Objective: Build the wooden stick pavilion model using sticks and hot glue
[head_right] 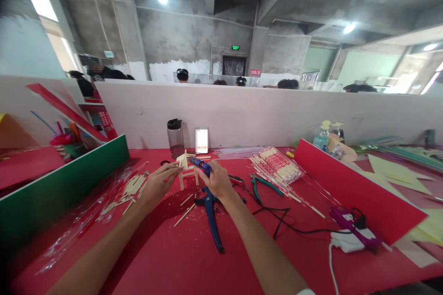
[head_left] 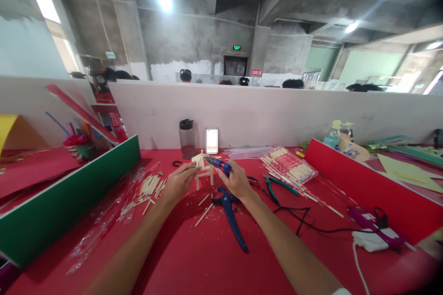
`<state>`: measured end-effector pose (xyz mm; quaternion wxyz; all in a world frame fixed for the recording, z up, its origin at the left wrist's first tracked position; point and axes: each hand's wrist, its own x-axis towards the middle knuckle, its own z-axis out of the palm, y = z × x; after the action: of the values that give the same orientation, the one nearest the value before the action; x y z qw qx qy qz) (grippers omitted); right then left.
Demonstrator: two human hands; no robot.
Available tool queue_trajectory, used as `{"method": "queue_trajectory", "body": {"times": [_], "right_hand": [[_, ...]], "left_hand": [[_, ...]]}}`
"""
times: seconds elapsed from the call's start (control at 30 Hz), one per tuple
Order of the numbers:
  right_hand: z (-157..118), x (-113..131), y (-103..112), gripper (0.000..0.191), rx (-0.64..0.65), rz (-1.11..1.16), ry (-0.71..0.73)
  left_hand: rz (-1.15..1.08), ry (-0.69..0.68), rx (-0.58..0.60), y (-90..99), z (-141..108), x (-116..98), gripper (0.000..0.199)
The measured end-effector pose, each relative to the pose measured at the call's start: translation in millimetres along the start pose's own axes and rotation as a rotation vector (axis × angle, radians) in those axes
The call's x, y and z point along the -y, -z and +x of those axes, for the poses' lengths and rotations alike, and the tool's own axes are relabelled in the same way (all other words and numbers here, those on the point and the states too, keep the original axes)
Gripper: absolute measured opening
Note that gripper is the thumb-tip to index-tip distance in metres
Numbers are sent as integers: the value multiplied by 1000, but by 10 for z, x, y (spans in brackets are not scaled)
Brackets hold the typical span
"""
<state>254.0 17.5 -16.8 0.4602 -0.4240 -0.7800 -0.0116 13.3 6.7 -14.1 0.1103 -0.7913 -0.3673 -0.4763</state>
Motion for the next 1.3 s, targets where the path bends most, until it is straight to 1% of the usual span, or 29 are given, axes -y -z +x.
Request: {"method": "queue_trajectory", "body": {"times": [0.27, 0.47, 0.7, 0.97, 1.17, 1.3], "right_hand": [[-11, 48, 75, 24, 14, 18, -17], [0, 112, 135, 24, 34, 17, 37], [2, 73, 98, 24, 12, 26, -18], [-1, 29, 30, 27, -7, -19, -14], [-27, 12, 44, 26, 8, -31, -35], [-29, 43, 80, 23, 16, 5, -33]], "left_hand": [[12, -4, 6, 11, 0, -2, 25], [15, 4, 2, -3, -5, 11, 24], [15, -2, 12, 5, -6, 4, 25], [18, 1, 9, -7, -8, 15, 26], [12, 2, 7, -22, -29, 50, 25], [28, 1, 7, -23, -28, 57, 25]]}}
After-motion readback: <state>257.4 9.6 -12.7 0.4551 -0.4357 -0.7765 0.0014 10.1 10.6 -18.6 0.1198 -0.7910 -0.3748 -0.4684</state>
